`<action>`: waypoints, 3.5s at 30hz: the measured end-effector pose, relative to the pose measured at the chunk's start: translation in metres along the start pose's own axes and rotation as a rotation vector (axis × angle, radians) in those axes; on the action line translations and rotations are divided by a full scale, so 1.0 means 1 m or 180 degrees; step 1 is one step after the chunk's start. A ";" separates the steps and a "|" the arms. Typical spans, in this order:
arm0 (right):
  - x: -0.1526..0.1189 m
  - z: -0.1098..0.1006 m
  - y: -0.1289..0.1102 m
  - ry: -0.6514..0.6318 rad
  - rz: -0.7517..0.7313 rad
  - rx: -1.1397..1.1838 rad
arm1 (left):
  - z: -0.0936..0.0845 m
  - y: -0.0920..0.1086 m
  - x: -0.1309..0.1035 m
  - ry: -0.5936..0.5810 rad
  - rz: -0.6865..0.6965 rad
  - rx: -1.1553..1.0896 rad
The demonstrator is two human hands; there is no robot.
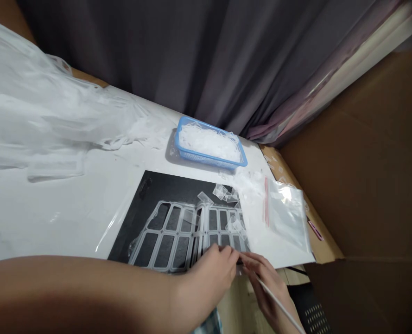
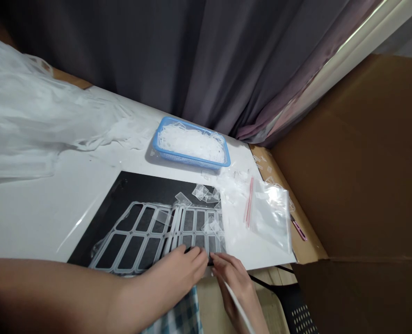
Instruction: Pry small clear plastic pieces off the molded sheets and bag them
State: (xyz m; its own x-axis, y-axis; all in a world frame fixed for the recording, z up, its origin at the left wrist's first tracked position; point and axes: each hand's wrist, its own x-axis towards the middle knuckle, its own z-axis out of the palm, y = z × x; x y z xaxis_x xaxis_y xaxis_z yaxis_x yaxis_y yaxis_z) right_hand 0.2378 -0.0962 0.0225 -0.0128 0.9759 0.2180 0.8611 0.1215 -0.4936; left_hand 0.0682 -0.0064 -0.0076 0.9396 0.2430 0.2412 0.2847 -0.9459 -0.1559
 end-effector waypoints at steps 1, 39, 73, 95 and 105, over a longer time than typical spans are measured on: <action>0.001 -0.004 0.000 -0.0124 -0.0036 0.0030 | -0.001 0.000 0.000 -0.0017 0.0006 0.0008; 0.002 0.013 0.013 0.0252 -0.0771 -0.0451 | -0.006 -0.005 0.006 -0.0315 0.0207 -0.0234; 0.045 0.003 0.025 -0.0057 0.0518 0.1335 | -0.006 -0.008 0.013 -0.0052 0.0063 -0.0329; 0.049 0.004 0.032 0.1168 0.0865 0.0955 | -0.018 -0.015 0.013 -0.0235 -0.0155 -0.0282; 0.052 0.010 0.025 0.0227 0.0775 0.1333 | -0.015 -0.015 0.013 -0.0540 -0.0106 -0.0194</action>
State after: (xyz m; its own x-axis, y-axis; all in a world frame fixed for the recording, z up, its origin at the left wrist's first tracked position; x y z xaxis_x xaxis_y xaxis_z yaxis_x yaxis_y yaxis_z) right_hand 0.2537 -0.0410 0.0126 0.2110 0.9719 0.1040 0.5561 -0.0318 -0.8305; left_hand 0.0734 0.0080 0.0126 0.9499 0.3023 0.0793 0.3089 -0.9467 -0.0911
